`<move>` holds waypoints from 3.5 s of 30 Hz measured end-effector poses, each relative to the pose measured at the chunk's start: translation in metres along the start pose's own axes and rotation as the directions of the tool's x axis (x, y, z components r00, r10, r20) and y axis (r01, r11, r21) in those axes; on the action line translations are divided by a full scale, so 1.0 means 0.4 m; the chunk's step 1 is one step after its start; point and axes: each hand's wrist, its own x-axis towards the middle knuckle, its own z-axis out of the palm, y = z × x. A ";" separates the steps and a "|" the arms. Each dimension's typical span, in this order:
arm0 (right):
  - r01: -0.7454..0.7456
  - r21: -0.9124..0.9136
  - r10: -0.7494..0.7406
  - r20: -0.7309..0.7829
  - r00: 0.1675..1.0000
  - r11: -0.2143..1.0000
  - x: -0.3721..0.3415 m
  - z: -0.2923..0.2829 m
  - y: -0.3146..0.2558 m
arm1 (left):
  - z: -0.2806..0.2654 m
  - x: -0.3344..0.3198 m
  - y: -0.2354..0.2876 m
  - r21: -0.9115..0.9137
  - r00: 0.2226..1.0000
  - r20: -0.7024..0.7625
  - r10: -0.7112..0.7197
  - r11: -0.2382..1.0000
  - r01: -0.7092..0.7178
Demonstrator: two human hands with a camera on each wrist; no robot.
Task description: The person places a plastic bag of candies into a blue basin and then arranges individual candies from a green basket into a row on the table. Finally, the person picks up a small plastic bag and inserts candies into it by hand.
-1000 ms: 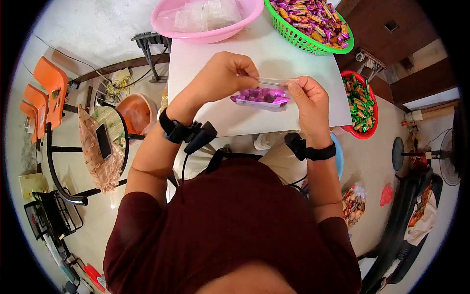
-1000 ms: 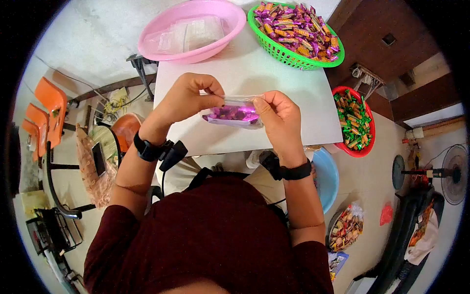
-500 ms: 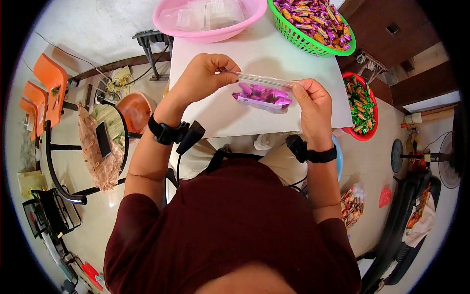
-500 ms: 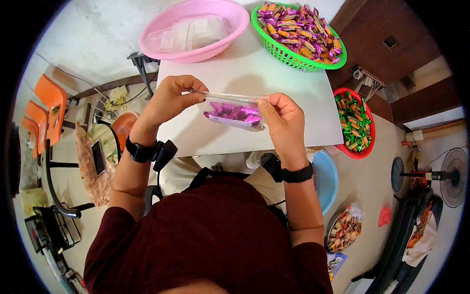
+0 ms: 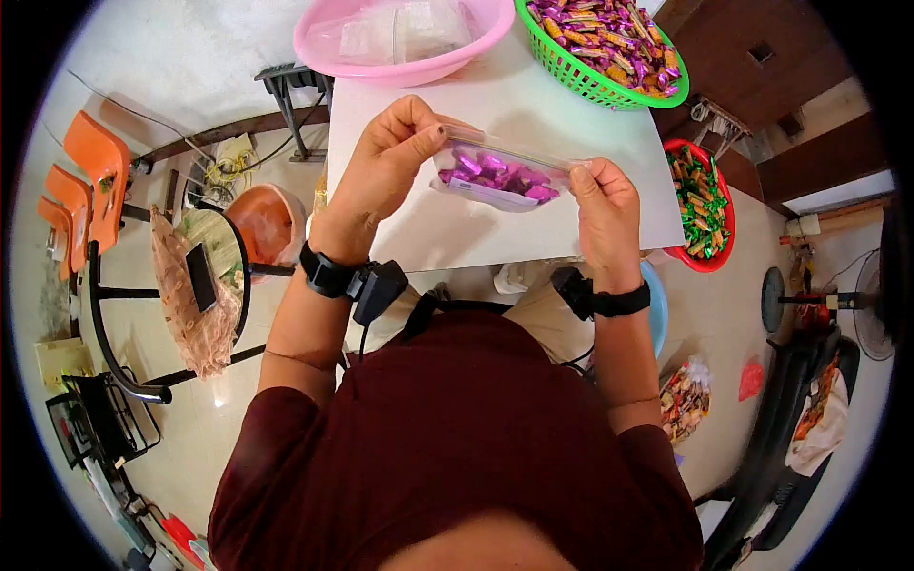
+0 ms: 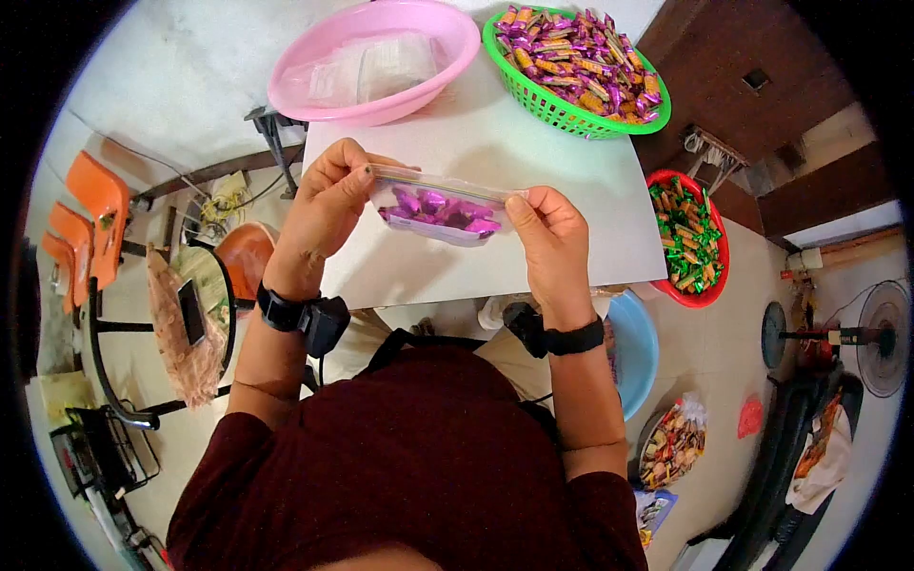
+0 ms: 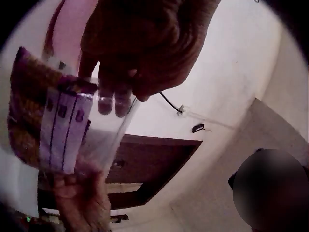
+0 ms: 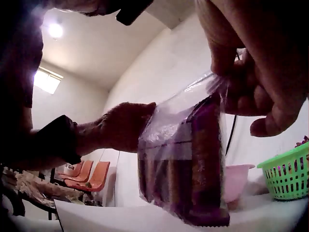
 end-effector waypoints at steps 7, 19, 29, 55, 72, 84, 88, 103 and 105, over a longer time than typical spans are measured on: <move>-0.028 -0.089 0.028 -0.003 1.000 0.996 -0.011 -0.009 -0.005 | 0.014 0.000 0.008 0.035 0.995 -0.055 -0.085 0.996 0.087; 0.362 -0.517 -0.271 0.244 0.931 0.776 0.018 0.007 -0.070 | 0.093 0.007 0.001 0.159 0.992 -0.047 -0.119 0.979 0.125; 0.242 -0.650 -0.049 0.301 0.952 0.720 -0.005 -0.078 -0.120 | 0.088 0.015 0.002 0.172 0.989 0.016 -0.144 0.975 0.139; 0.060 0.244 0.071 -0.494 0.867 0.968 -0.374 -0.873 -0.036 | 0.459 0.128 -0.341 0.574 0.589 0.805 -0.065 0.337 -0.746; -0.825 -0.544 0.479 -0.689 0.544 0.155 -0.733 -1.158 0.527 | 0.426 0.134 -0.516 0.802 0.699 0.543 -0.465 0.040 -0.596; -0.784 -0.614 0.485 -0.716 0.502 -0.096 -0.596 -1.131 0.632 | 0.412 0.139 -0.530 0.783 0.680 0.560 -0.473 0.035 -0.621; -0.813 -0.580 0.345 -0.753 0.561 0.056 -0.674 -1.235 0.793 | 0.417 0.144 -0.524 0.780 0.664 0.546 -0.511 0.021 -0.625; -0.683 -0.602 0.483 -0.781 0.396 -0.415 -0.620 -1.289 0.948 | 0.399 0.134 -0.511 0.788 0.647 0.492 -0.583 -0.016 -0.615; -0.610 -0.669 0.427 -0.742 0.516 -0.425 -0.654 -1.308 1.010 | 0.398 0.135 -0.508 0.786 0.636 0.492 -0.594 -0.011 -0.618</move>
